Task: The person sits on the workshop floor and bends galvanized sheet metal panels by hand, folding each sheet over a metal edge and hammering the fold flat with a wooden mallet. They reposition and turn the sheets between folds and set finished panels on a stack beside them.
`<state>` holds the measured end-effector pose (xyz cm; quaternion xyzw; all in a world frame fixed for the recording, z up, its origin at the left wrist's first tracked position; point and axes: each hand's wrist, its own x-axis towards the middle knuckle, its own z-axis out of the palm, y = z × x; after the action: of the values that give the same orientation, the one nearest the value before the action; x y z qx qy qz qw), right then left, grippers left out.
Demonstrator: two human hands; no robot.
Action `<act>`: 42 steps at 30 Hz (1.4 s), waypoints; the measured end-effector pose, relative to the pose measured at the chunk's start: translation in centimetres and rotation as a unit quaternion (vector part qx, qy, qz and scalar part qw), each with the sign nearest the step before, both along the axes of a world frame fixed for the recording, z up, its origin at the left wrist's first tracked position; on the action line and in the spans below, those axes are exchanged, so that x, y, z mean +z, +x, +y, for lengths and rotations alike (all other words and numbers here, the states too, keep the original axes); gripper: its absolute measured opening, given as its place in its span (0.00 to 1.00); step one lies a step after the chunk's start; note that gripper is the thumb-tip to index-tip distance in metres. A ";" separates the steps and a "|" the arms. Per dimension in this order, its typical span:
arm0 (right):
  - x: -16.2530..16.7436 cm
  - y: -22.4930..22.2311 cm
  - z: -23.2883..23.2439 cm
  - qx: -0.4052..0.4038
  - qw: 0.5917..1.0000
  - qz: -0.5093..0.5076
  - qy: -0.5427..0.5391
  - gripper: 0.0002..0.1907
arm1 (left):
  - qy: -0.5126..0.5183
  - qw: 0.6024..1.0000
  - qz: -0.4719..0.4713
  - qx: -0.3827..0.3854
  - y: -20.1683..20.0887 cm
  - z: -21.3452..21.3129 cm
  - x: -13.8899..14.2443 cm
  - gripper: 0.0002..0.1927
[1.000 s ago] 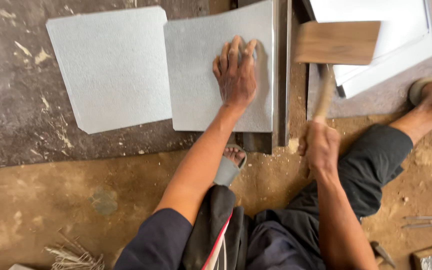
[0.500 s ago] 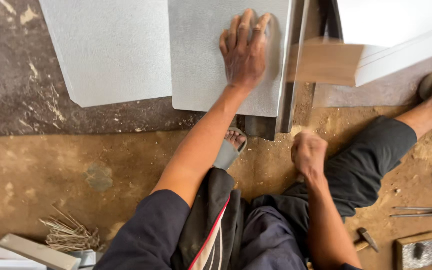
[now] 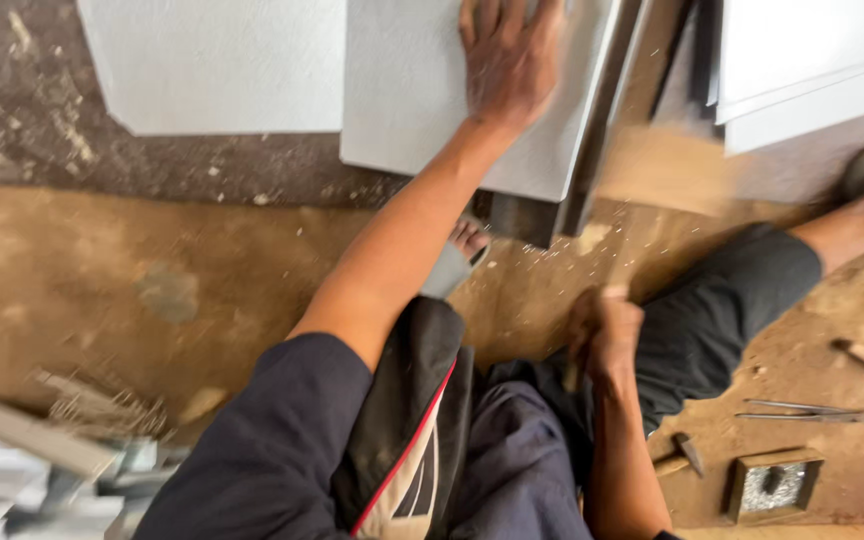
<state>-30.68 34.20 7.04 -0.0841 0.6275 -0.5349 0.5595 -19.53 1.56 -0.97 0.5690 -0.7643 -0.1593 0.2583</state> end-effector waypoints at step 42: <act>0.1 -4.3 -15.6 -0.005 0.992 0.130 0.007 0.16 | -0.003 0.999 -0.007 -0.043 -0.1 0.1 1.9 0.32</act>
<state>-35.00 18.64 7.16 -0.1457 0.6989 -0.5181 0.4711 -19.63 1.68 0.89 0.5359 -0.7906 -0.1639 0.2470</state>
